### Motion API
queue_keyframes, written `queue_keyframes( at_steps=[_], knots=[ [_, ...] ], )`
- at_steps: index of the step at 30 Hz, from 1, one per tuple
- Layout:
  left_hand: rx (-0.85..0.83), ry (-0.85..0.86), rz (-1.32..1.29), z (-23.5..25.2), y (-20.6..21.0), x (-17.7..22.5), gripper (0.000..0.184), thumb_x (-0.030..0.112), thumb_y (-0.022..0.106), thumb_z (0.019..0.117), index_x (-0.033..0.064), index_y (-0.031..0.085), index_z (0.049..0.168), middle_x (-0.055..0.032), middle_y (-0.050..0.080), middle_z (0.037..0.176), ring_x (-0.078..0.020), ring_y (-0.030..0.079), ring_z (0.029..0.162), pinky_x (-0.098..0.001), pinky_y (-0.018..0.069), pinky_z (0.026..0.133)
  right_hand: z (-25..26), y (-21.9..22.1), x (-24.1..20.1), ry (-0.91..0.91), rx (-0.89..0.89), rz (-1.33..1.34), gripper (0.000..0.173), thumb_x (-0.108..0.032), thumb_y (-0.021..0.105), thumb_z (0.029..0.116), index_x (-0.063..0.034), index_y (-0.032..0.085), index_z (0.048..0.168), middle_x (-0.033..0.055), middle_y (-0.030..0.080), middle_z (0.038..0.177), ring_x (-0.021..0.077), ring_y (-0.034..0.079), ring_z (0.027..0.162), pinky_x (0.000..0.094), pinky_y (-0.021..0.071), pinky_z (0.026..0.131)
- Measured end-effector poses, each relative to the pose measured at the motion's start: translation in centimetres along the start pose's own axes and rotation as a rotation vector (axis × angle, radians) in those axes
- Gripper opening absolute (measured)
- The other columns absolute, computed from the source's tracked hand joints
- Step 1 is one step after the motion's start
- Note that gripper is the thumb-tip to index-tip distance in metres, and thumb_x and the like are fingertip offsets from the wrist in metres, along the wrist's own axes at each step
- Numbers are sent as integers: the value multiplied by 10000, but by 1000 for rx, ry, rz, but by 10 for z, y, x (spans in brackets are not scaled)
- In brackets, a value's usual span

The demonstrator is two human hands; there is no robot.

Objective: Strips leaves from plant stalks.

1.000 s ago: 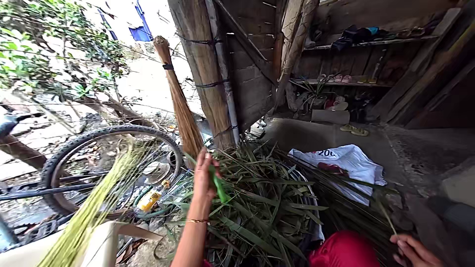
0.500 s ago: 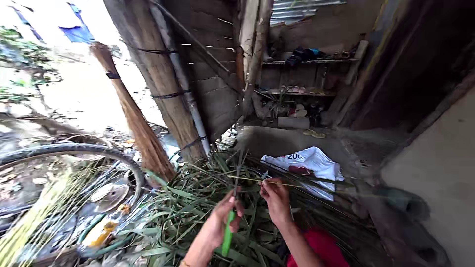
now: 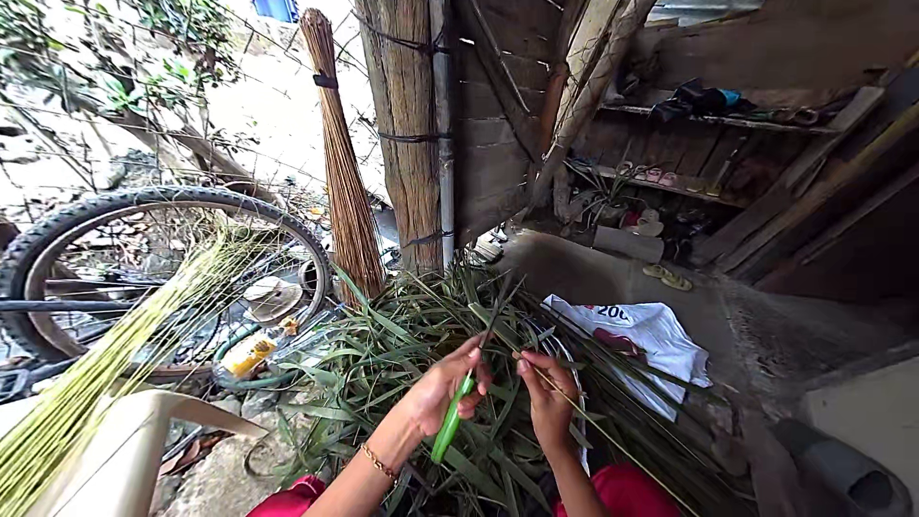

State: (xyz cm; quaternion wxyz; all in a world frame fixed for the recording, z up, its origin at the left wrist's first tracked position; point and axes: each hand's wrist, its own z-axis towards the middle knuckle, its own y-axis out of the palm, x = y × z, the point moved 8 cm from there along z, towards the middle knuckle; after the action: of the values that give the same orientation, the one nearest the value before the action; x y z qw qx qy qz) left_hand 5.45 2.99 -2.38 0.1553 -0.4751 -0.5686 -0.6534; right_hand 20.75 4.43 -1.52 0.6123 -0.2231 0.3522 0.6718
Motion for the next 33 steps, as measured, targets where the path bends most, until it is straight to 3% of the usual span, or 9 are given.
queue_keyframes(
  at_steps=[7,10,12,14,17,23,28,31,33],
  knots=[
    [147,-12,-25,12,-9,-8,408,240,281,1129,215,284,1537,22,510,716,-42,495,474,-156,439,413,-7,-8,5,40,36,-3,111,38,646,902,-61,682,937,1,770,999,47,721,905,201,595,805],
    [175,-12,424,12,-13,-3,421,227,344,1118,123,364,1525,36,491,767,-36,468,510,-171,423,441,-7,-15,7,34,63,-51,96,46,656,886,-49,667,895,19,776,1001,54,730,907,207,600,802],
    [162,-44,954,12,-8,-7,469,308,370,1108,107,419,1529,-45,535,810,-133,509,593,-310,464,549,-7,-20,9,23,82,-91,82,64,655,877,-13,668,899,26,773,980,49,729,886,209,604,804],
    [127,-100,1321,7,5,-13,530,387,327,1107,139,403,1568,-196,668,947,-354,643,834,-571,504,796,-7,-26,11,2,100,-132,84,79,663,856,10,678,903,-2,758,915,25,718,841,201,604,793],
    [125,-160,1552,6,10,-16,543,397,257,1118,165,335,1603,-236,688,1074,-446,661,1010,-652,479,893,-7,-33,11,-5,96,-167,82,81,673,844,16,683,892,-9,751,884,19,715,809,200,608,782],
    [360,-384,1630,26,-52,-5,565,443,214,1123,195,266,1629,-256,665,1215,-463,635,1145,-653,470,958,-17,-27,10,43,21,-165,40,64,654,867,28,670,870,46,772,945,46,731,809,209,613,767],
    [526,-514,1552,38,-117,-5,590,456,209,1122,89,388,1548,-285,588,1354,-478,572,1262,-675,447,999,-15,-35,-11,-20,11,-258,20,36,658,881,18,666,882,37,773,947,39,733,816,197,613,758],
    [497,-386,1441,37,-92,1,571,431,224,1127,117,337,1590,-283,605,1326,-470,586,1237,-665,437,1012,-8,-49,-10,-106,43,-377,34,42,656,882,74,669,882,95,770,978,46,738,863,196,606,803],
    [386,-210,1382,32,-53,-2,552,402,254,1127,148,301,1615,-279,653,1186,-464,638,1091,-655,467,950,-6,-55,0,-113,62,-415,66,40,652,889,104,669,891,127,766,986,58,742,872,203,603,818]
  ],
)
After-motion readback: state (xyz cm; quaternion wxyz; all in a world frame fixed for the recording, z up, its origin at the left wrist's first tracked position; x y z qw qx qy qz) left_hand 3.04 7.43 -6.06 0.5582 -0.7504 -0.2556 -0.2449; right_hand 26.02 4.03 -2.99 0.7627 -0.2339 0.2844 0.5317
